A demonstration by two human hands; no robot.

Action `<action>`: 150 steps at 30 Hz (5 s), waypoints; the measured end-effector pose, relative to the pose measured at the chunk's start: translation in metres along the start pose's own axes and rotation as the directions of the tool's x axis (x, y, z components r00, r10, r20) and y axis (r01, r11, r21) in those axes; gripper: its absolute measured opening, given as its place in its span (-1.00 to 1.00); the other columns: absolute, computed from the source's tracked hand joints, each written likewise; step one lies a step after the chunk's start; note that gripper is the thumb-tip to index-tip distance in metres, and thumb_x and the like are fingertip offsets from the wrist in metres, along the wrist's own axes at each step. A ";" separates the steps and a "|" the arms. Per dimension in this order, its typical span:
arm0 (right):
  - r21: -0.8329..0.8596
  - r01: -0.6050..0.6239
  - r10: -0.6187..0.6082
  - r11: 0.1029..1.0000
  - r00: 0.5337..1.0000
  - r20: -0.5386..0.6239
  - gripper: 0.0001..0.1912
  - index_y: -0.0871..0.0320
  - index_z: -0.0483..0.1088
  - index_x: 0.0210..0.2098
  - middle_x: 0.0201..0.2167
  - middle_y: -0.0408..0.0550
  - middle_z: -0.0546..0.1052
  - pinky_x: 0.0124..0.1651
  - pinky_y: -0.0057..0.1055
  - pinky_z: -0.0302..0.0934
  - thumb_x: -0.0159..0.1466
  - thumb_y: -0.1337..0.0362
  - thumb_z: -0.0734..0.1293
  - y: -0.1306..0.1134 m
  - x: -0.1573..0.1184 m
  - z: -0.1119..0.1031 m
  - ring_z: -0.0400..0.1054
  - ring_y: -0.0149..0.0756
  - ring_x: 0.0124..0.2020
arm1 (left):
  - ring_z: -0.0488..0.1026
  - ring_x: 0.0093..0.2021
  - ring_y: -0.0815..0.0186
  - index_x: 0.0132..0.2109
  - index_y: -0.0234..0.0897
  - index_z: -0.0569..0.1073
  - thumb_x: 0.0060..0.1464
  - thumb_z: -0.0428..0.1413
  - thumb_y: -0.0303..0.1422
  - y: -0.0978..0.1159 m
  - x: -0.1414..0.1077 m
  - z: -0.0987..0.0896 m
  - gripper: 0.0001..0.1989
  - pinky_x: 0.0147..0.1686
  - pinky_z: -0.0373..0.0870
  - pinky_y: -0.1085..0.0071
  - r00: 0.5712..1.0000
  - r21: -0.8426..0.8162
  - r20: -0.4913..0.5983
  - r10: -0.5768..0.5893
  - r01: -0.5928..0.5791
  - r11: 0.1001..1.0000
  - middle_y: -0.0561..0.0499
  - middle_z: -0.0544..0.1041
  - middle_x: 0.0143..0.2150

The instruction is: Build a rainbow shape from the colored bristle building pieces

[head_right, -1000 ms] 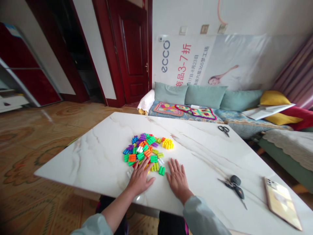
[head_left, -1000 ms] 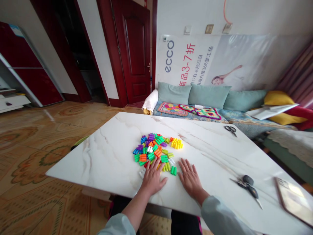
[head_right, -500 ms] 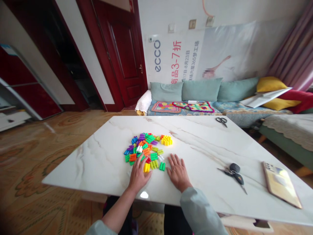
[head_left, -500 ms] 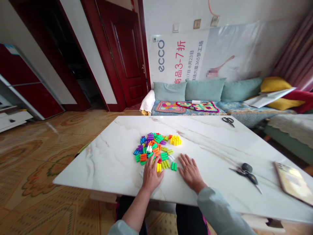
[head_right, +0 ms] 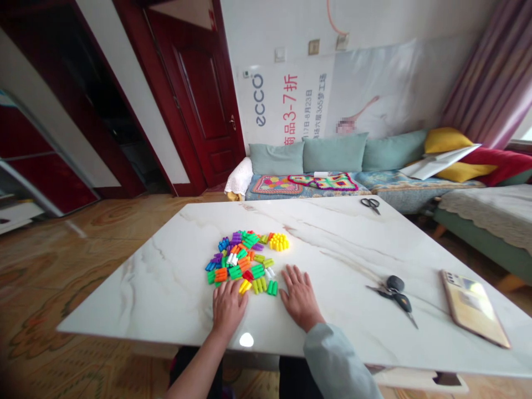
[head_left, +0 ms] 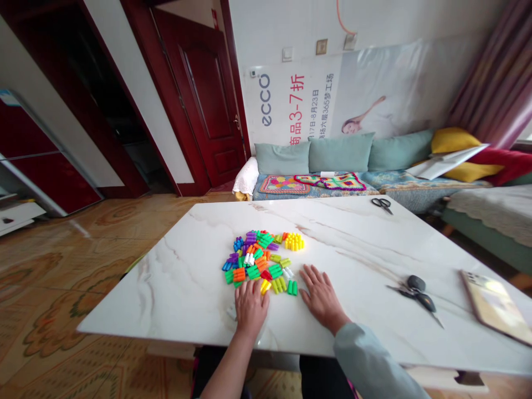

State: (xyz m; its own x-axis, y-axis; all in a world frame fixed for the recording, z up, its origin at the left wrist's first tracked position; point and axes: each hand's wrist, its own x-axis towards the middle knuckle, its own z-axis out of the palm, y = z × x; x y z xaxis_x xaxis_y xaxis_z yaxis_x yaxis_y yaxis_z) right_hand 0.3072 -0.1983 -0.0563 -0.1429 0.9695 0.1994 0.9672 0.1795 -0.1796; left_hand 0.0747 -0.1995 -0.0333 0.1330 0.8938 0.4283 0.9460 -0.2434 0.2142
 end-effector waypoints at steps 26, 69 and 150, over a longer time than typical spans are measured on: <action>0.049 -0.004 0.003 0.999 1.000 0.016 -0.41 0.11 0.09 0.31 0.37 -0.04 -0.03 0.33 0.03 -0.25 0.33 0.08 0.10 0.002 0.000 0.001 -0.18 -0.04 0.38 | 0.48 -0.15 0.26 -0.21 -0.21 0.51 0.06 0.11 -0.52 0.049 0.153 0.043 -0.83 -0.16 0.35 0.39 0.980 -0.250 0.198 -0.011 0.061 0.966 -0.03 0.55 -0.18; -0.026 0.017 -0.018 1.000 0.998 -0.062 -0.46 0.13 0.17 0.26 0.35 -0.03 0.08 0.29 0.00 -0.14 0.34 0.10 0.09 0.002 -0.001 0.001 -0.07 -0.09 0.34 | 0.04 0.34 0.05 0.27 -0.06 0.24 0.17 0.05 -0.25 -0.003 -0.002 0.005 -0.48 0.29 -0.11 -0.13 0.916 -0.129 0.157 0.369 -0.352 0.927 -0.07 0.14 0.35; 0.000 0.021 -0.021 1.000 0.996 -0.089 -0.46 0.09 0.18 0.26 0.33 -0.02 0.12 0.30 -0.01 -0.13 0.33 0.09 0.10 0.004 -0.001 0.004 -0.06 -0.09 0.34 | 0.03 0.34 0.04 0.20 -0.07 0.33 0.03 0.18 -0.12 -0.010 0.043 0.009 -0.43 0.30 -0.04 -0.07 0.814 -0.267 0.260 0.519 -0.456 0.849 -0.08 0.14 0.35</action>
State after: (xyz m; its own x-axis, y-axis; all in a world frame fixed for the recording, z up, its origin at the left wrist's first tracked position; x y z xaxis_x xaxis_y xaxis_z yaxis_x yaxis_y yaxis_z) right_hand 0.3105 -0.1974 -0.0613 -0.1434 0.9468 0.2881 0.9641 0.1993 -0.1752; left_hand 0.0738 -0.1554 -0.0245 0.6765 0.6992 0.2313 0.6635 -0.7149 0.2206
